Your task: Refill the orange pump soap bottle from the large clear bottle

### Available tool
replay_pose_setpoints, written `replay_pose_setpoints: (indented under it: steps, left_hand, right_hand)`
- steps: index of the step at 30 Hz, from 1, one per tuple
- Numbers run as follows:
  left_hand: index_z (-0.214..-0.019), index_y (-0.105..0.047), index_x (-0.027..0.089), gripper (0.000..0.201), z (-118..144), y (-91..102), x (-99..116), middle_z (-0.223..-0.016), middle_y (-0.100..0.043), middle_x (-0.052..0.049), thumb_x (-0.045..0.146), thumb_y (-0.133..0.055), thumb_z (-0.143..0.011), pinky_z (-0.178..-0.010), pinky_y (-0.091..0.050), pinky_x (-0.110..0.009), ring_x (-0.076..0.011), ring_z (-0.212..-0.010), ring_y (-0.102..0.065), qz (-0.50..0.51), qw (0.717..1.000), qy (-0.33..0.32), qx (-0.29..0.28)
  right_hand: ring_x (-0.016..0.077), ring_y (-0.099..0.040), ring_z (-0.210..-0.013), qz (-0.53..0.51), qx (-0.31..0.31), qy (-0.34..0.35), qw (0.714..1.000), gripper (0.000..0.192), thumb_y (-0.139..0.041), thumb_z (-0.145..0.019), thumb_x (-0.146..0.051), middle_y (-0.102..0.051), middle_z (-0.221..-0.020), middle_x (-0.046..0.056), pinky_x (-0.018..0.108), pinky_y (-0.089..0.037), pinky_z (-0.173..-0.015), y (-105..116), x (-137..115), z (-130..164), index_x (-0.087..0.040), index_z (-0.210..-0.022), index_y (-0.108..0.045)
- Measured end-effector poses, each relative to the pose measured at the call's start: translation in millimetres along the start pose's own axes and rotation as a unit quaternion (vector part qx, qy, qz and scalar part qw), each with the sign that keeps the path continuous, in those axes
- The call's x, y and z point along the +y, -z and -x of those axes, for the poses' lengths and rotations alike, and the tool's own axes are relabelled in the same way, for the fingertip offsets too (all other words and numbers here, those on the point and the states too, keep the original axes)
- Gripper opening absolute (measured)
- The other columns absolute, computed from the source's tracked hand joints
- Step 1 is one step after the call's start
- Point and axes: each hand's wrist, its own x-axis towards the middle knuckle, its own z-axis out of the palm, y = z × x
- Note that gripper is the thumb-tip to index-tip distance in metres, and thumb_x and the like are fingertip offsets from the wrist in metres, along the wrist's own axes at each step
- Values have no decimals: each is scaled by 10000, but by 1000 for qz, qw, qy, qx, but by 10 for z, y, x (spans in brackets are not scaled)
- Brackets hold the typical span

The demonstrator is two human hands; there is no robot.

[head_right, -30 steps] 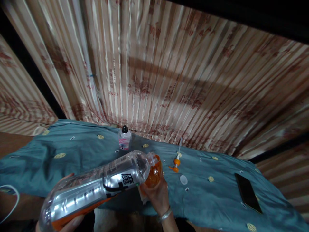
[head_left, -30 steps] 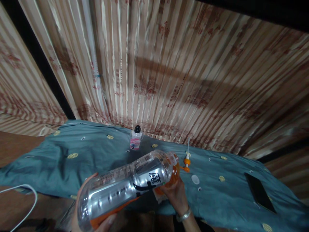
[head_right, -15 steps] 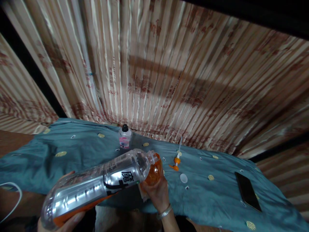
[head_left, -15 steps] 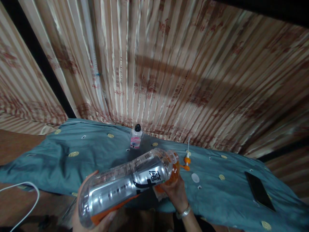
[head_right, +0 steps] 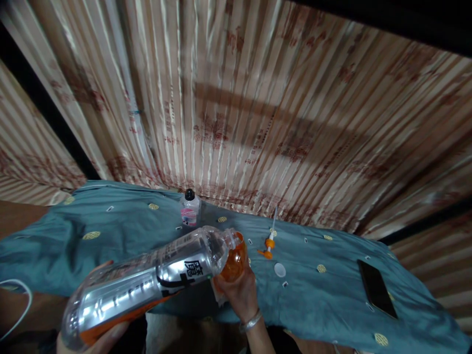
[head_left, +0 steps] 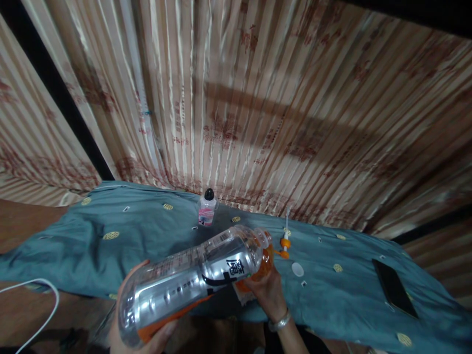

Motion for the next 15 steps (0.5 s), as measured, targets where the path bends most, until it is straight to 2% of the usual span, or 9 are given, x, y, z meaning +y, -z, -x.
replay_pose_setpoints:
  steps: [9, 12, 15]
  left_hand:
    - [-1459, -653, 302, 1090, -22, 29, -38, -1254, -797, -66, 862, -934, -568, -1076, -602, -445, -357, -1151, -766, -5, 1000, -15, -11]
    - [-1496, -646, 310, 1130, -21, 28, -40, -1305, -783, -88, 876, -928, -560, -1052, -624, -450, -373, -1152, -770, -5, 1000, -8, -3]
    - [-1492, -646, 295, 1127, -19, 25, -64, -1331, -782, -108, 880, -919, -568, -1123, -599, -494, -403, -1208, -758, -9, 1000, -14, -5]
  right_hand:
    - [385, -872, -1117, 6, 5, -13, 1000, 659, -902, -734, -394, -883, -1229, 157, 524, -721, -1026, -23, 40, 10, -193, -1342, -749]
    - [378, -874, -1093, 19, 13, -12, 1000, 608, -890, -724, -391, -888, -1189, 158, 508, -726, -1008, -28, 73, 17, -188, -1284, -769]
    - [372, -876, -1058, 17, 10, -10, 1000, 519, -877, -732, -387, -893, -1149, 142, 510, -736, -972, -26, 88, 19, -209, -1210, -783]
